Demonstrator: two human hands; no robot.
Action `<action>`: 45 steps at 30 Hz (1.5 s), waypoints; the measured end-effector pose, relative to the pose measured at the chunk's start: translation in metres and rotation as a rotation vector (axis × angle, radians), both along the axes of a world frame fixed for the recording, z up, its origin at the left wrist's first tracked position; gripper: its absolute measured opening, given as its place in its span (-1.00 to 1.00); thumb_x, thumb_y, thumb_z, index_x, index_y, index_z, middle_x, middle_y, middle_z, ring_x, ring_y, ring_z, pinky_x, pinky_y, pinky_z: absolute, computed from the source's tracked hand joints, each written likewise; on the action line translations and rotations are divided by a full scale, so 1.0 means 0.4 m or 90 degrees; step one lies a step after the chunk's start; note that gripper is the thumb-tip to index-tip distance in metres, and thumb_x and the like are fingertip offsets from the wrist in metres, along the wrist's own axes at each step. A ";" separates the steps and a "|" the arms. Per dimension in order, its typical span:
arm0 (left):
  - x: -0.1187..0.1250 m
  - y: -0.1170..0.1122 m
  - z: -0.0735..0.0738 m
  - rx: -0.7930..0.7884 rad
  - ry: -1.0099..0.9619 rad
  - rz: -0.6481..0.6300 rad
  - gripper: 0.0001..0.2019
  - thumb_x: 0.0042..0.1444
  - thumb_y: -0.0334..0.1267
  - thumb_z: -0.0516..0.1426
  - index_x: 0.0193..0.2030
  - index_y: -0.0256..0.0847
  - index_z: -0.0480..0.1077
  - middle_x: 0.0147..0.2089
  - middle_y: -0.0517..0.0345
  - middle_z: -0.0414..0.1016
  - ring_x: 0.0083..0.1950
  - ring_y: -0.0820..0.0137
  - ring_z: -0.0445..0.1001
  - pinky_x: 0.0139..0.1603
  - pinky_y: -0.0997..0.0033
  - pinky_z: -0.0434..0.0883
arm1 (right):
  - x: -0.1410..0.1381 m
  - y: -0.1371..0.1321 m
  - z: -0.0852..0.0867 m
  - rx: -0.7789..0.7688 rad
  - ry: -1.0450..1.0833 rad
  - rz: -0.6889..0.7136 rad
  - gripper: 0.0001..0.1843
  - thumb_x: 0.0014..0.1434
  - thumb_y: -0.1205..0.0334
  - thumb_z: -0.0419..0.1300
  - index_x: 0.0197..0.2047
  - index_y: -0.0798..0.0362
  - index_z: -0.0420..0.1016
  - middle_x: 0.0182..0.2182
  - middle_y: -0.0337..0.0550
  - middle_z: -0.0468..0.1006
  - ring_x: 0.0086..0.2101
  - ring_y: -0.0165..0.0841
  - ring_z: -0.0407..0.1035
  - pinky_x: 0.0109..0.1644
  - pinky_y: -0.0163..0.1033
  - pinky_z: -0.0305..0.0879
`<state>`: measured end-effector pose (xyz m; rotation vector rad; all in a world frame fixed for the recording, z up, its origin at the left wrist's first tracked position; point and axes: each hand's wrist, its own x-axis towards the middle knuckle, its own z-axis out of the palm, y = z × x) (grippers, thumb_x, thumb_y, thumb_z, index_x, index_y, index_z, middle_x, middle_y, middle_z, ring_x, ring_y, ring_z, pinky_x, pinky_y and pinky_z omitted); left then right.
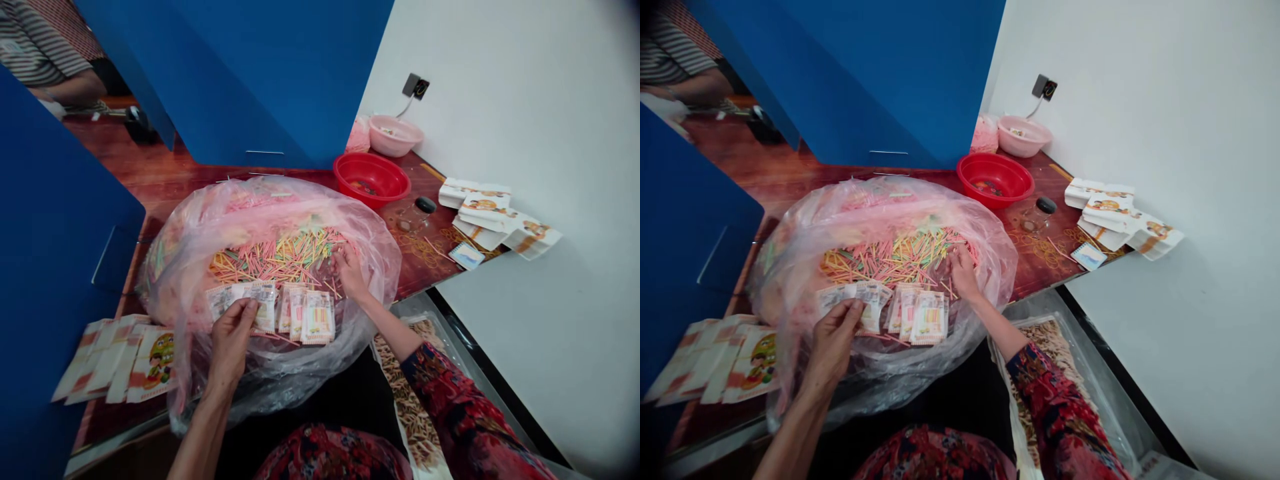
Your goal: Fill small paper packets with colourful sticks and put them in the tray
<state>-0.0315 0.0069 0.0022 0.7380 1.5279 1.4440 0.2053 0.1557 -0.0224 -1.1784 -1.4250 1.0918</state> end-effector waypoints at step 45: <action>0.027 0.004 -0.010 -0.030 0.047 0.013 -0.58 -0.12 0.09 0.37 -0.26 -0.22 0.64 -0.33 0.15 0.60 -0.28 0.37 0.46 -0.19 0.41 0.42 | -0.045 -0.065 -0.008 0.028 0.013 0.020 -0.91 0.32 0.18 0.04 -0.17 -0.04 0.34 -0.41 -0.26 0.43 -0.34 -0.31 0.37 -0.12 -0.18 0.32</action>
